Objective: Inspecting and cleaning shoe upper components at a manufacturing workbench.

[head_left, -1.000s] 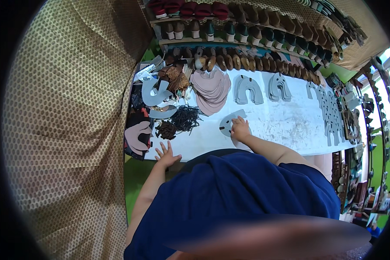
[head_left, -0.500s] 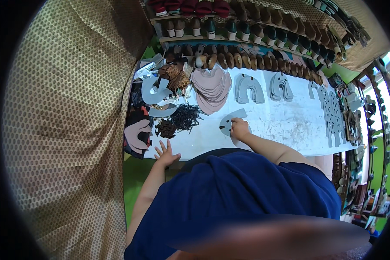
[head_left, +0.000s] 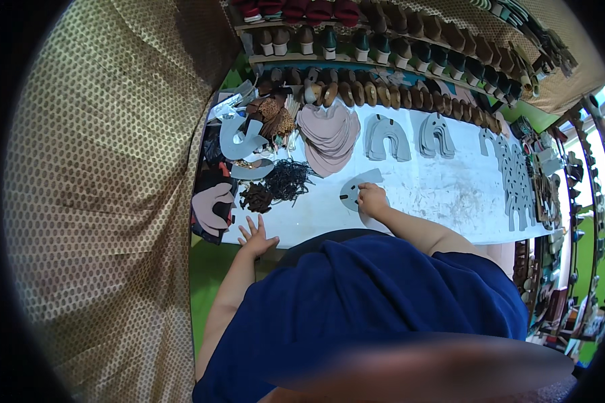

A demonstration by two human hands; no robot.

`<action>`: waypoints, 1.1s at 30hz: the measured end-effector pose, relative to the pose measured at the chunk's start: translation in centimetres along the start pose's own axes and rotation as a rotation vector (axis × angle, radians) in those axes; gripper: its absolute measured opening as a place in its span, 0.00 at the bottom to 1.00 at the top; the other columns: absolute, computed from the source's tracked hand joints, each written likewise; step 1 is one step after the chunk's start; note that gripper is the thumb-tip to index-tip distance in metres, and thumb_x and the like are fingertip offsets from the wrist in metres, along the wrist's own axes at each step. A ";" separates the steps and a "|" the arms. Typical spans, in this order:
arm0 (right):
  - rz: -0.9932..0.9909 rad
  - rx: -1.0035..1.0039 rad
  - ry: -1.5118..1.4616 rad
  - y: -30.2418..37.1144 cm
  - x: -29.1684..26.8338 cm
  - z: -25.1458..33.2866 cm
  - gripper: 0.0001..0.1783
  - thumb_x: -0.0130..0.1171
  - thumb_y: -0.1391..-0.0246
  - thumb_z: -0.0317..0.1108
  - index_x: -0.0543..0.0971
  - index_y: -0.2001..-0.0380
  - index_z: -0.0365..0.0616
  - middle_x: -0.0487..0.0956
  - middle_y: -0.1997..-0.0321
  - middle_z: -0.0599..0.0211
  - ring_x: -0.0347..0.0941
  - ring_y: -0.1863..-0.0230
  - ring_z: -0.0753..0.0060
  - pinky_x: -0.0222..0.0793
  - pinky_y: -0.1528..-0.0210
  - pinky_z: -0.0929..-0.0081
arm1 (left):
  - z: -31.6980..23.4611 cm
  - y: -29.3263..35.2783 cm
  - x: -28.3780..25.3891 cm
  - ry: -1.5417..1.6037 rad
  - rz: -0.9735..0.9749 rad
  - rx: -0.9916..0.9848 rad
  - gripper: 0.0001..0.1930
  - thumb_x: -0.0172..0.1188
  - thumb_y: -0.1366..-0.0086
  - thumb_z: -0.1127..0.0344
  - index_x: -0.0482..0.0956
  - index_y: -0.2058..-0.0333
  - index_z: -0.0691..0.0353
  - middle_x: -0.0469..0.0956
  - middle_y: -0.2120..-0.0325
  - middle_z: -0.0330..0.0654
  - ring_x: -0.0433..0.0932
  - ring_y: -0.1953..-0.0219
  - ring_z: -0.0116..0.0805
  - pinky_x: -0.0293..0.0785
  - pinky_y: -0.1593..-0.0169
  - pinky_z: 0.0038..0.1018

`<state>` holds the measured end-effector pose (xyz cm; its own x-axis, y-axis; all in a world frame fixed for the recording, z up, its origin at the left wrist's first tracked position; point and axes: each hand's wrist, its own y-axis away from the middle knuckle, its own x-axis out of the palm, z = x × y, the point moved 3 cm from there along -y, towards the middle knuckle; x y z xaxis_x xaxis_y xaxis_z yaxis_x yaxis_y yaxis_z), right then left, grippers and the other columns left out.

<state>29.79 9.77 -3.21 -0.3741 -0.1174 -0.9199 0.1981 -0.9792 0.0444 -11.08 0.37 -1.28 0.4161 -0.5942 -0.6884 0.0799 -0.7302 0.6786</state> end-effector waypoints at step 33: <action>0.525 -0.191 0.254 -0.7 -2.8 1.3 0.33 0.38 0.34 0.57 0.60 0.30 0.57 0.53 0.23 0.78 0.39 0.22 0.59 0.32 0.32 0.22 | -0.6 0.4 -0.1 -0.011 -0.015 -0.021 0.61 0.63 0.45 0.35 0.23 0.29 0.41 0.15 0.29 0.52 0.14 0.30 0.66 0.24 0.34 0.65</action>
<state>29.46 10.57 -0.18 0.0401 -0.5100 -0.8593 0.4647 -0.7517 0.4679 -10.54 0.35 -0.79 0.4050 -0.5867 -0.7013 0.1052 -0.7320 0.6731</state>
